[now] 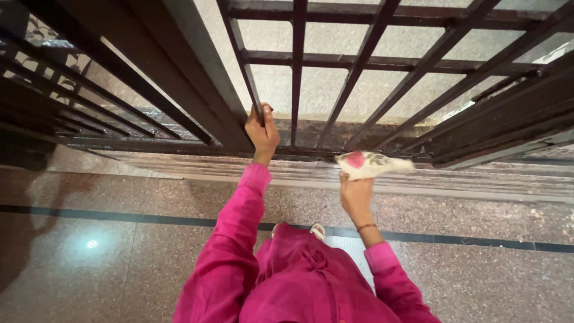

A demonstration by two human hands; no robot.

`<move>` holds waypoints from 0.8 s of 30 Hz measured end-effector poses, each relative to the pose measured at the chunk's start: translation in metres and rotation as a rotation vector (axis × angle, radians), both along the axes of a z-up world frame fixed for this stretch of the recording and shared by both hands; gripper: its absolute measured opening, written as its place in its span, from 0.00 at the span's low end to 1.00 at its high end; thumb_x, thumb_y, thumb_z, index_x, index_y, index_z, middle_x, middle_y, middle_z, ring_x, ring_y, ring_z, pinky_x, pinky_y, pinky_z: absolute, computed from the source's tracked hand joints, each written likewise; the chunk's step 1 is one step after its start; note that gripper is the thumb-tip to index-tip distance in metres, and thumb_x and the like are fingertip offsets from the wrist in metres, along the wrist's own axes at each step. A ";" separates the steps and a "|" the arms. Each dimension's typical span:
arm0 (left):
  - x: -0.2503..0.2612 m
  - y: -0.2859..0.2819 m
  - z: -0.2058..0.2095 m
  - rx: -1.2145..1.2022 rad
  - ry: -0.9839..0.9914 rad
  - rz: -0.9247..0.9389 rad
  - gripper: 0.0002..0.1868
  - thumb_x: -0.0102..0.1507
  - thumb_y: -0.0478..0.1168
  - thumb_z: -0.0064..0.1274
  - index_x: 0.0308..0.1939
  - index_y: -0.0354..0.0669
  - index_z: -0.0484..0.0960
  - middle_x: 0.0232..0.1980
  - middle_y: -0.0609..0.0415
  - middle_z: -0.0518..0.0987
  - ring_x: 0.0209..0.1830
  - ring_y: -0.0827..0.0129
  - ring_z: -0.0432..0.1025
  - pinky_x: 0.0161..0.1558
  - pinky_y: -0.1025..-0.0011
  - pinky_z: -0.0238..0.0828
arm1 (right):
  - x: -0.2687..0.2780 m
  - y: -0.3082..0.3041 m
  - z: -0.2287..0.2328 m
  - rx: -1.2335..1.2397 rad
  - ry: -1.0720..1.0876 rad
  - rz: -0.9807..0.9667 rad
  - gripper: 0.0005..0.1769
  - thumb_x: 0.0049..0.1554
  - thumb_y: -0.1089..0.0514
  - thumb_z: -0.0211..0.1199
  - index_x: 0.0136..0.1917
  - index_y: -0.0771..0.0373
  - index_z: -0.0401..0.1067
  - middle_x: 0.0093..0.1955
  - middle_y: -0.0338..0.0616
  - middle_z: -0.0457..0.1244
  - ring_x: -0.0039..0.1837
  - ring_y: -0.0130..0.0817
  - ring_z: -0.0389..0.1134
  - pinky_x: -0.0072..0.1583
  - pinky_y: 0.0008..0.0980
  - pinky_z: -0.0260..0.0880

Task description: The person wipes the bars of a metal security gate by hand using a patterned cloth, moving their hand along the vertical and horizontal segments.

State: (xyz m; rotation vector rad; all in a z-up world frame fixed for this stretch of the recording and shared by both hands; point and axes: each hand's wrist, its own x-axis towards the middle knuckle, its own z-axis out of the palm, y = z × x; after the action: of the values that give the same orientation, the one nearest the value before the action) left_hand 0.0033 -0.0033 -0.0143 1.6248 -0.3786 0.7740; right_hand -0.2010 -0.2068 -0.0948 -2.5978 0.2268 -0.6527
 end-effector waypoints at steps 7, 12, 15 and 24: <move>0.004 -0.001 -0.010 -0.049 0.073 -0.017 0.11 0.73 0.38 0.44 0.41 0.34 0.78 0.22 0.57 0.68 0.20 0.78 0.63 0.24 0.74 0.55 | 0.033 -0.019 -0.008 -0.013 0.069 0.042 0.16 0.65 0.47 0.57 0.55 0.61 0.76 0.60 0.54 0.67 0.65 0.56 0.63 0.72 0.56 0.55; 0.005 -0.002 -0.008 -0.017 -0.045 0.022 0.11 0.74 0.39 0.44 0.43 0.35 0.77 0.26 0.55 0.71 0.23 0.77 0.66 0.28 0.74 0.61 | 0.041 -0.041 0.024 -0.263 -0.016 0.207 0.24 0.58 0.38 0.60 0.48 0.61 0.79 0.50 0.54 0.68 0.55 0.54 0.66 0.60 0.54 0.60; 0.006 -0.002 -0.009 -0.016 -0.036 0.030 0.11 0.74 0.38 0.44 0.42 0.35 0.78 0.25 0.57 0.71 0.23 0.78 0.66 0.28 0.74 0.62 | 0.061 -0.065 0.020 -0.110 0.527 0.136 0.31 0.61 0.31 0.55 0.44 0.61 0.78 0.36 0.51 0.67 0.41 0.50 0.68 0.49 0.47 0.70; 0.005 -0.005 -0.007 -0.061 0.033 0.019 0.10 0.73 0.36 0.44 0.42 0.33 0.77 0.28 0.55 0.74 0.25 0.77 0.68 0.29 0.74 0.64 | 0.042 -0.152 -0.025 -0.242 -0.003 -0.032 0.22 0.62 0.47 0.57 0.61 0.63 0.77 0.51 0.52 0.70 0.53 0.54 0.71 0.55 0.51 0.70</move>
State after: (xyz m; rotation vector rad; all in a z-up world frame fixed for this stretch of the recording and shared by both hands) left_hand 0.0080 -0.0085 -0.0217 1.5843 -0.3132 0.7652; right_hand -0.1592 -0.3587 -0.1201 -2.8288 0.1990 -0.7362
